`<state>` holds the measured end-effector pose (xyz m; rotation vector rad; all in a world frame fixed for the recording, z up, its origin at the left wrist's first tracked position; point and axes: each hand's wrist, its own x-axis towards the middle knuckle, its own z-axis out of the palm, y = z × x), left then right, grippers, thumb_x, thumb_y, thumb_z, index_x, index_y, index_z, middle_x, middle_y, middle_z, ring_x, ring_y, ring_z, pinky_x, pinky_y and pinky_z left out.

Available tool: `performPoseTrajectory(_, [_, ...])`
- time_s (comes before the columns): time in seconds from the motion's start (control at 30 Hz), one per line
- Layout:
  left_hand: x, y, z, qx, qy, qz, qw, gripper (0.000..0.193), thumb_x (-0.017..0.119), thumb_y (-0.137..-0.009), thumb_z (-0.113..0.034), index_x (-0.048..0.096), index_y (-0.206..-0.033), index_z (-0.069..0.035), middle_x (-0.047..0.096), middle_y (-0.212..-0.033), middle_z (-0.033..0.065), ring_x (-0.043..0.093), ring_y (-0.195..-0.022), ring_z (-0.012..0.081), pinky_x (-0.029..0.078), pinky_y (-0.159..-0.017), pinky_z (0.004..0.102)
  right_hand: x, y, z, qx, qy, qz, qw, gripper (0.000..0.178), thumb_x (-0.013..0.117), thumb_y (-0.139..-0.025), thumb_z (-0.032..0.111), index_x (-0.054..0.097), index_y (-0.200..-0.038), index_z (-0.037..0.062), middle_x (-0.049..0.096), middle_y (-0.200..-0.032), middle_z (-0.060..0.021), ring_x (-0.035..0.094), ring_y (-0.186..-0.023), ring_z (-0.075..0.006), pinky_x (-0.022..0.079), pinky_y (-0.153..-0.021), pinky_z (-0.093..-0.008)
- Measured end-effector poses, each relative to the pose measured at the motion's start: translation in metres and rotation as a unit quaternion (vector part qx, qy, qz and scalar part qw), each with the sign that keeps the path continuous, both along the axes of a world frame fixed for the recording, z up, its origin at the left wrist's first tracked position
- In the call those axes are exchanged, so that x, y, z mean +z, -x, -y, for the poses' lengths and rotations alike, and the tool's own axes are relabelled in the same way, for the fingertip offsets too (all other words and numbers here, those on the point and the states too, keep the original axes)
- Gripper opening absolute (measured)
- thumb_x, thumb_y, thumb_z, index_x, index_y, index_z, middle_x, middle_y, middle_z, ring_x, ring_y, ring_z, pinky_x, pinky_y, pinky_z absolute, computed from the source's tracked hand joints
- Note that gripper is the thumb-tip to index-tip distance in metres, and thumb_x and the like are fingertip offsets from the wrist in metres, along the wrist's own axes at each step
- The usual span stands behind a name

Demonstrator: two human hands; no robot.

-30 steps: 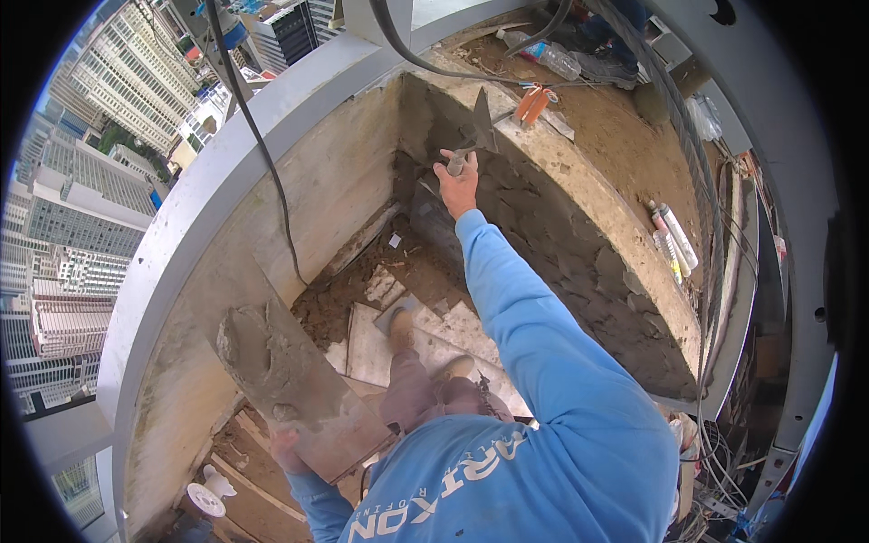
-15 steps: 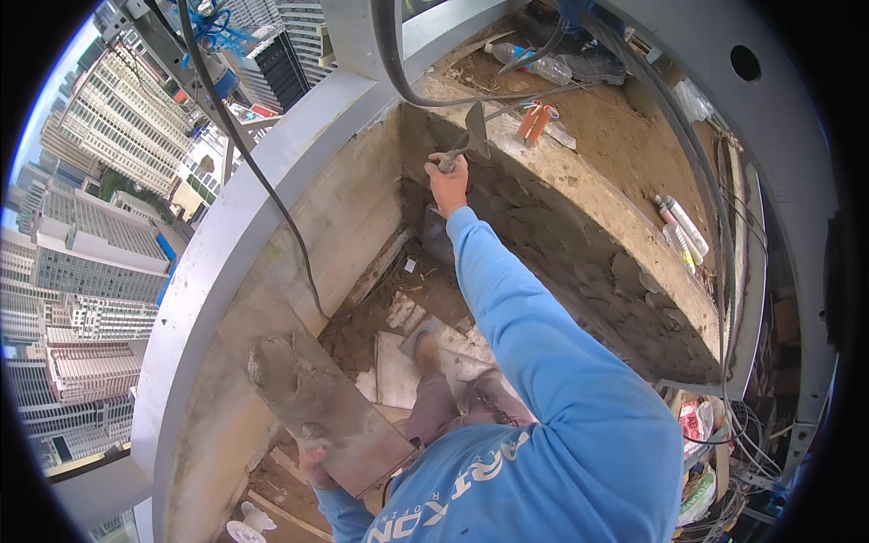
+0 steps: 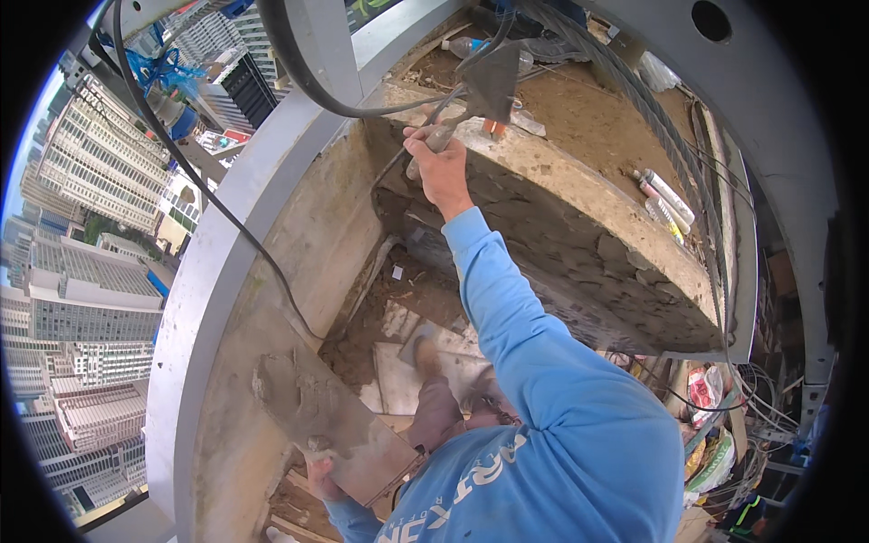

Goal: The person scoops mortar from a pile on the floor using a trowel and spreads it onto a rectangular tile held in the other hand. The person repeatedly applies mortar to the tile surface, smoothing it with the trowel.

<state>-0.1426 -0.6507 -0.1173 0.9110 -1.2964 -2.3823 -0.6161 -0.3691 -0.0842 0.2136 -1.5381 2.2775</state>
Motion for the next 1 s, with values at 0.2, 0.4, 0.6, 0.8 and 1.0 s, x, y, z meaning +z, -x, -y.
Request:
performPoseTrajectory(0.2, [0.016,0.023,-0.01,-0.083,-0.087,0.003,0.993,0.079,0.06,-0.071,-0.012,0.039,-0.146,-0.002,0.056,-0.131,0.0155,0.059,-0.116,0.0312,0.05,-0.099,0.041,0.111,-0.068,-0.115,-0.048,0.005,-0.038,0.998,0.007,0.069,-0.084,-0.001,0.067,-0.089,-0.0043,0.047,-0.146,-0.0242,0.065,-0.105,-0.0231,0.057,-0.08,-0.0366])
performPoseTrajectory(0.4, [0.022,0.035,-0.029,-0.066,-0.089,-0.046,0.993,0.068,0.058,-0.073,-0.005,0.046,-0.14,-0.002,0.062,-0.116,0.0111,0.063,-0.104,0.0259,0.054,-0.091,0.0381,0.095,-0.204,-0.239,-0.184,-0.002,0.095,0.978,0.012,0.066,-0.088,0.001,0.064,-0.099,-0.0037,0.049,-0.144,-0.0263,0.065,-0.103,-0.0223,0.058,-0.073,-0.0356])
performPoseTrajectory(0.6, [0.016,0.022,-0.039,-0.039,-0.048,-0.027,0.998,0.05,0.059,-0.078,-0.005,0.054,-0.128,-0.005,0.064,-0.104,0.007,0.065,-0.091,0.0214,0.056,-0.076,0.0328,-0.003,-0.296,-0.336,-0.198,0.036,0.242,0.949,0.012,0.065,-0.09,0.004,0.064,-0.1,-0.0024,0.059,-0.134,-0.0231,0.066,-0.104,-0.0227,0.057,-0.077,-0.0365])
performPoseTrajectory(0.8, [0.014,0.003,-0.057,-0.07,-0.035,-0.02,0.997,0.037,0.058,-0.081,-0.006,0.057,-0.118,-0.007,0.064,-0.101,0.006,0.065,-0.086,0.0203,0.056,-0.07,0.0323,-0.1,-0.315,-0.404,-0.236,0.003,0.285,0.929,0.023,0.064,-0.087,0.003,0.063,-0.108,-0.0072,0.054,-0.143,-0.0196,0.061,-0.119,-0.0268,0.047,-0.096,-0.0386])
performPoseTrajectory(1.0, [0.049,-0.013,-0.129,-0.1,-0.035,-0.026,0.994,0.054,0.056,-0.08,-0.005,0.051,-0.133,-0.004,0.064,-0.118,0.011,0.065,-0.103,0.0254,0.056,-0.087,0.0383,-0.065,-0.334,-0.386,-0.232,-0.061,0.263,0.935,0.012,0.064,-0.093,0.008,0.063,-0.096,-0.0034,0.067,-0.122,-0.0186,0.069,-0.085,-0.0171,0.052,-0.066,-0.0319])
